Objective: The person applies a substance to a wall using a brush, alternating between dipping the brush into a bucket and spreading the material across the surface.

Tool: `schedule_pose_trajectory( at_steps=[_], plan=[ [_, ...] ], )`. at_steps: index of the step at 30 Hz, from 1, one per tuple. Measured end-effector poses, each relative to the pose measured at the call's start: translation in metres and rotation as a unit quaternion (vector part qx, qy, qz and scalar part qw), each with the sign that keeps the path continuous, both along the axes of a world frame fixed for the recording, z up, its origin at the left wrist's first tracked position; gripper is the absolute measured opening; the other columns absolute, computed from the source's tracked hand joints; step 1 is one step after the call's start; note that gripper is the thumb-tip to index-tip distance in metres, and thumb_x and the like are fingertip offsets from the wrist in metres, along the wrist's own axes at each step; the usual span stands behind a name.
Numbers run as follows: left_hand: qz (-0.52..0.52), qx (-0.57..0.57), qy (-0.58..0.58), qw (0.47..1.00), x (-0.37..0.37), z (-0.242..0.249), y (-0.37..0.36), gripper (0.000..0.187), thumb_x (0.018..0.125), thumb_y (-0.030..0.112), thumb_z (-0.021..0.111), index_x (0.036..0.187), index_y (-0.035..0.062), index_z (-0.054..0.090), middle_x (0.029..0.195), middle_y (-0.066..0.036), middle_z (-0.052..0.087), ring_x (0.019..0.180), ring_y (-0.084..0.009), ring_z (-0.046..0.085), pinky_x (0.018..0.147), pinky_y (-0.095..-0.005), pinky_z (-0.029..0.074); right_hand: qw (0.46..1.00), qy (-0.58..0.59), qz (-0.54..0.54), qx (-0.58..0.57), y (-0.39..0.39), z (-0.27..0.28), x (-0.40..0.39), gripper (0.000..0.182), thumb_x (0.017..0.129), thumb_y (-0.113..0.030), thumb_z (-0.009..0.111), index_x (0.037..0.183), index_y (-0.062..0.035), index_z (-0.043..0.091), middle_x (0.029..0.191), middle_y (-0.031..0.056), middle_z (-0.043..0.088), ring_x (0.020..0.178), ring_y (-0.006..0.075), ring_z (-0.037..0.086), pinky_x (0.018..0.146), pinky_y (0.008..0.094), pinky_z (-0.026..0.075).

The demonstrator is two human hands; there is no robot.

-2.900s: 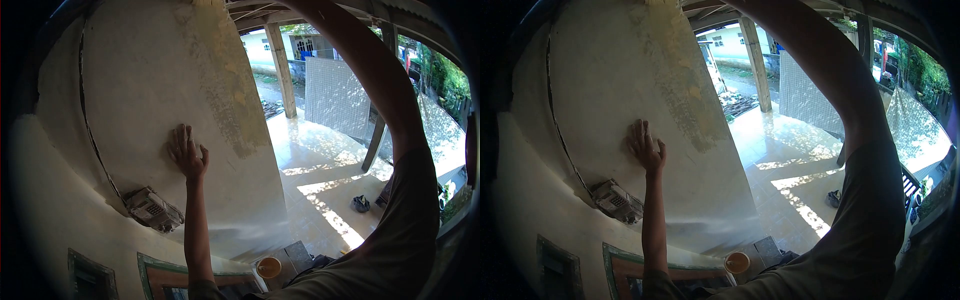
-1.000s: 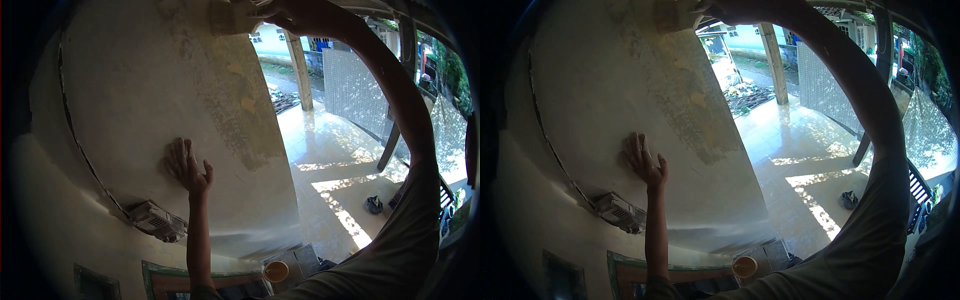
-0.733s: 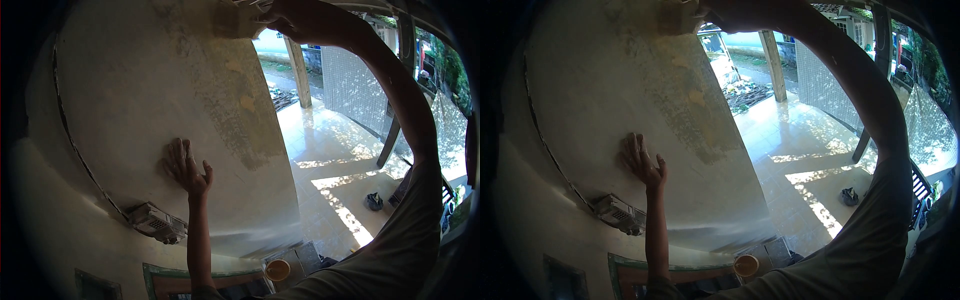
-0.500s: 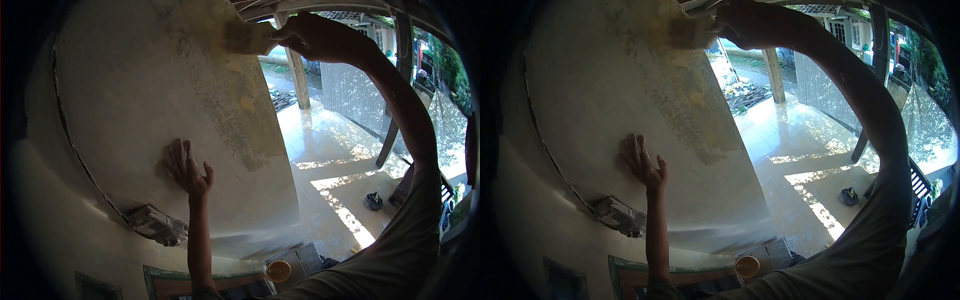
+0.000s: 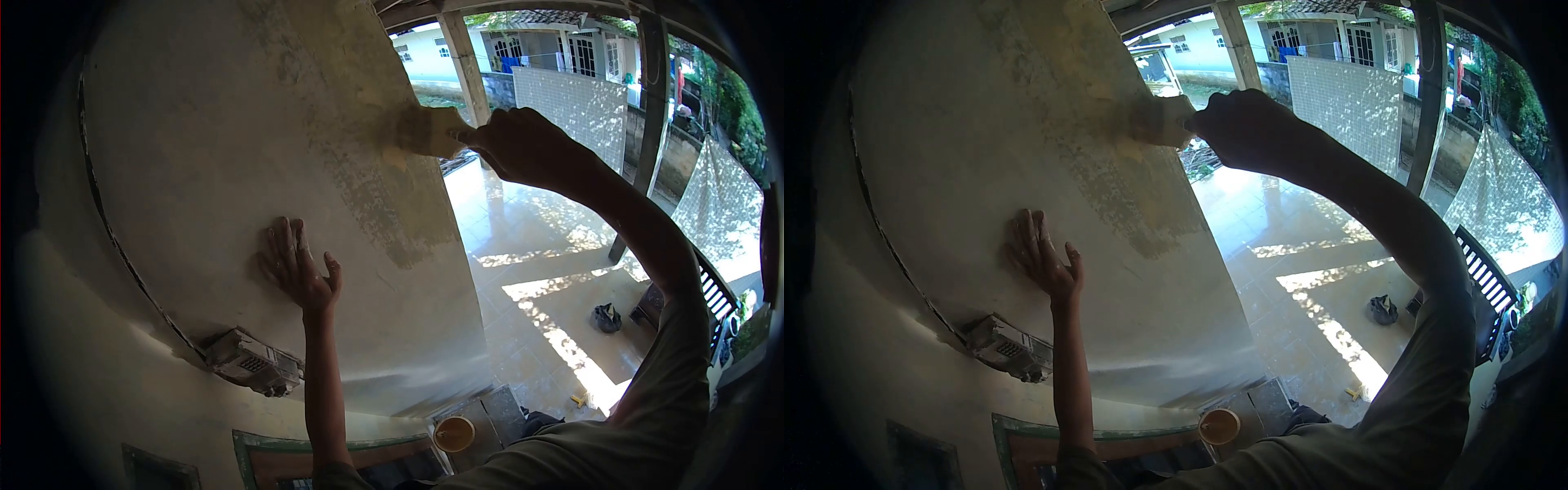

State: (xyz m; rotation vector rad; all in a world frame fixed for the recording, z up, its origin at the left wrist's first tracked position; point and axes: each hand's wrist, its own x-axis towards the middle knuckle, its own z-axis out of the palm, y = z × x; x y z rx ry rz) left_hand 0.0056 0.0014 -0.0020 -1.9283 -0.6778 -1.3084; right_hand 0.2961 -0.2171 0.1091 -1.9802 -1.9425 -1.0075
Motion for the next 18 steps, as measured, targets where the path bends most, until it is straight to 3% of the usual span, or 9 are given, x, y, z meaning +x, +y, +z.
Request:
schedule_pose_trajectory(
  at_steps=[6,8,11,14,16,18],
  plan=[
    [0.011,-0.001,-0.001,1.0,0.0,-0.003,0.002,0.054,0.088,0.034,0.041,0.135,0.0088,0.05,0.144,-0.012,0.044,0.135,-0.0342,0.037,0.112,-0.0565,0.014,0.992,0.05,0.02,-0.112,-0.009,-0.053,0.002,0.02,0.084,-0.011,0.056,0.1,-0.0095,0.069,0.076,0.0137,0.065,0.072,0.0267,0.067,0.067,0.0396,0.055],
    [0.016,0.0,0.003,1.0,0.0,-0.003,0.002,0.054,0.087,0.033,0.041,0.135,0.0092,0.05,0.144,-0.011,0.044,0.135,-0.0337,0.038,0.112,-0.0565,0.015,0.988,0.088,0.064,-0.106,-0.018,-0.05,0.01,0.026,0.086,-0.014,0.065,0.112,-0.0105,0.065,0.081,0.0119,0.069,0.064,0.0264,0.066,0.064,0.0397,0.054],
    [0.01,0.01,-0.009,1.0,0.002,0.0,0.001,0.055,0.086,0.032,0.042,0.135,0.01,0.049,0.144,-0.01,0.044,0.135,-0.033,0.037,0.111,-0.0563,0.015,0.985,0.106,0.131,0.025,-0.036,-0.007,-0.001,0.024,0.087,-0.015,0.065,0.111,-0.0111,0.066,0.085,0.0116,0.07,0.072,0.0251,0.068,0.071,0.0404,0.054],
    [0.01,0.014,-0.003,1.0,0.001,0.0,0.001,0.055,0.086,0.032,0.042,0.136,0.0105,0.048,0.145,-0.01,0.043,0.135,-0.0327,0.037,0.112,-0.056,0.015,0.958,0.049,0.201,0.2,-0.014,0.043,-0.006,0.024,0.092,-0.018,0.06,0.114,-0.0081,0.064,0.082,0.0136,0.069,0.067,0.0242,0.068,0.067,0.0367,0.055],
    [0.023,0.016,0.011,1.0,0.0,0.001,-0.002,0.055,0.092,0.034,0.036,0.141,0.0098,0.042,0.147,-0.012,0.04,0.137,-0.033,0.034,0.112,-0.0556,0.015,0.917,-0.053,0.234,0.32,0.019,0.066,0.002,0.027,0.095,-0.018,0.056,0.12,-0.0094,0.06,0.078,0.0132,0.068,0.064,0.0215,0.067,0.06,0.0368,0.056],
    [0.018,0.014,0.011,1.0,0.0,0.001,-0.002,0.055,0.092,0.034,0.036,0.141,0.0099,0.042,0.147,-0.012,0.04,0.137,-0.0327,0.034,0.112,-0.0555,0.015,0.927,0.054,0.208,0.309,0.02,0.076,-0.014,0.018,0.085,-0.011,0.057,0.087,0.0061,0.062,0.072,0.023,0.063,0.068,0.0358,0.065,0.059,0.0448,0.05]
  ],
)
